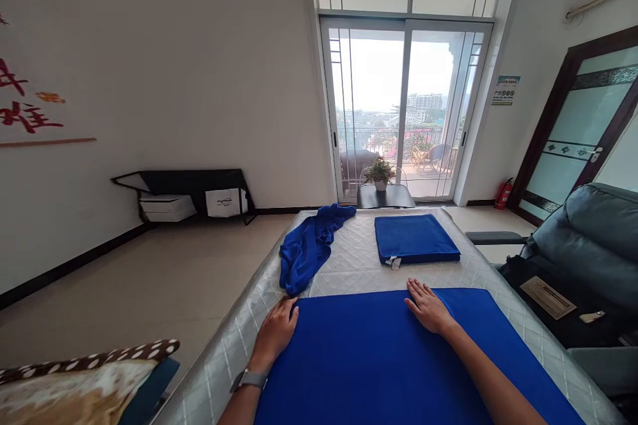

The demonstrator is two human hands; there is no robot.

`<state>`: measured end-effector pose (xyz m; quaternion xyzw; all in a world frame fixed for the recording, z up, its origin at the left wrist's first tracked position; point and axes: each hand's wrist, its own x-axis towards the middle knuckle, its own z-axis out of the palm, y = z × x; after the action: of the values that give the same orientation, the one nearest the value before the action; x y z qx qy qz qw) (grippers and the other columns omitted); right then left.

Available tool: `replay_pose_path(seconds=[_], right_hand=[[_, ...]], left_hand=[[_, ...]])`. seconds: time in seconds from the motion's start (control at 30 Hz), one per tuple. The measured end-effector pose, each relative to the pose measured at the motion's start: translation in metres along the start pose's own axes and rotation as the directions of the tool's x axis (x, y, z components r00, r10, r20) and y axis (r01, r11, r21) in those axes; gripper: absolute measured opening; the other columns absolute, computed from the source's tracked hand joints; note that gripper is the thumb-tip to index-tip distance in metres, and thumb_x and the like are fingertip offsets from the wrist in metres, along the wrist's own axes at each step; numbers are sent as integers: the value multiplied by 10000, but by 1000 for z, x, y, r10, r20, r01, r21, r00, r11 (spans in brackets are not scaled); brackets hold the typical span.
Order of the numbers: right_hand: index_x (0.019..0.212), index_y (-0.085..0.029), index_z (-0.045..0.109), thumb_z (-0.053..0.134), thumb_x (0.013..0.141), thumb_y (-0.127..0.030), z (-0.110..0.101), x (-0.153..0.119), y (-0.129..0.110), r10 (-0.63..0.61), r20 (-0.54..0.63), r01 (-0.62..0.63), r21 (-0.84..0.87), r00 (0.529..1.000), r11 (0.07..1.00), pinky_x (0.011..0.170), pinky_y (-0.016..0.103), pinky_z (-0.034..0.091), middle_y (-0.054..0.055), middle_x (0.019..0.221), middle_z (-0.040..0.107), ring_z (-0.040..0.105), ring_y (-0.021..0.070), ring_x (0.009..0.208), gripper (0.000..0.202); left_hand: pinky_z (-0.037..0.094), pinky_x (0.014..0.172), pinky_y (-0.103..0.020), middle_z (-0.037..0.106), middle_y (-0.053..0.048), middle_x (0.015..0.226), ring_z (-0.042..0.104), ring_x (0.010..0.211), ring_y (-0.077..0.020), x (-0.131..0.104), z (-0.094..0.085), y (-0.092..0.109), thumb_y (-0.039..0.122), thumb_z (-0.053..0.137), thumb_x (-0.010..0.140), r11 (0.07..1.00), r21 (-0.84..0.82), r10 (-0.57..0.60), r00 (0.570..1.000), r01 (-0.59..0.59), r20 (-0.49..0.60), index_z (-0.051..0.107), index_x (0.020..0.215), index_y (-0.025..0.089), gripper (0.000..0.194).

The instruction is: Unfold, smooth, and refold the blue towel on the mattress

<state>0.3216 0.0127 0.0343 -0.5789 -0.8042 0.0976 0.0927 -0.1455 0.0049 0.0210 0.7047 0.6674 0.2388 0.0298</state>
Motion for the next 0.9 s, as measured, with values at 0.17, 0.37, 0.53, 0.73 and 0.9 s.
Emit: replay_pose_path(seconds=[0.17,0.37,0.53,0.73,0.9], right_hand=[[1582,-196,178,71,982,-642,-3,-8,20,25,-10,-26,-16,1000,1000,1236,376,91,43,1641,185,143,178,1511,755],[1582,-210,179,83,974,-659,-6,-16,41,49,-18,-50,-14,999,999,1238,370,90,34,1638,194,146,177,1510,761],[1581,-186,181,87,970,-664,-8,-20,58,62,-19,-63,-13,998,998,1237,370,95,46,1636,199,140,173,1511,782],[1578,-197,205,77,958,-680,-9,-27,79,107,-41,-109,-27,993,994,1238,376,97,39,1634,212,150,179,1510,797],[1578,-191,215,86,948,-696,-13,-32,97,158,-47,-160,-42,986,986,1238,370,101,41,1633,215,162,185,1508,817]], left_hand=[[417,1096,-422,664,-102,1311,558,1285,-259,0,0,-1,389,338,971,1000,3,5,1000,-5,-8,608,1260,189,443],[447,1074,-406,671,-94,1301,570,1273,-259,1,1,-2,403,349,962,1000,7,9,1000,-9,-24,630,1234,190,445],[422,1097,-422,660,-109,1313,568,1274,-266,0,-1,0,412,315,971,1000,-2,6,1000,-6,2,613,1255,178,473],[430,1091,-422,669,-92,1302,571,1275,-267,0,-3,2,425,322,967,1000,-11,-9,1000,9,7,616,1248,205,462],[429,1095,-415,681,-89,1274,591,1249,-259,1,-1,1,416,325,955,1000,-2,16,1000,-16,-12,618,1223,199,452]])
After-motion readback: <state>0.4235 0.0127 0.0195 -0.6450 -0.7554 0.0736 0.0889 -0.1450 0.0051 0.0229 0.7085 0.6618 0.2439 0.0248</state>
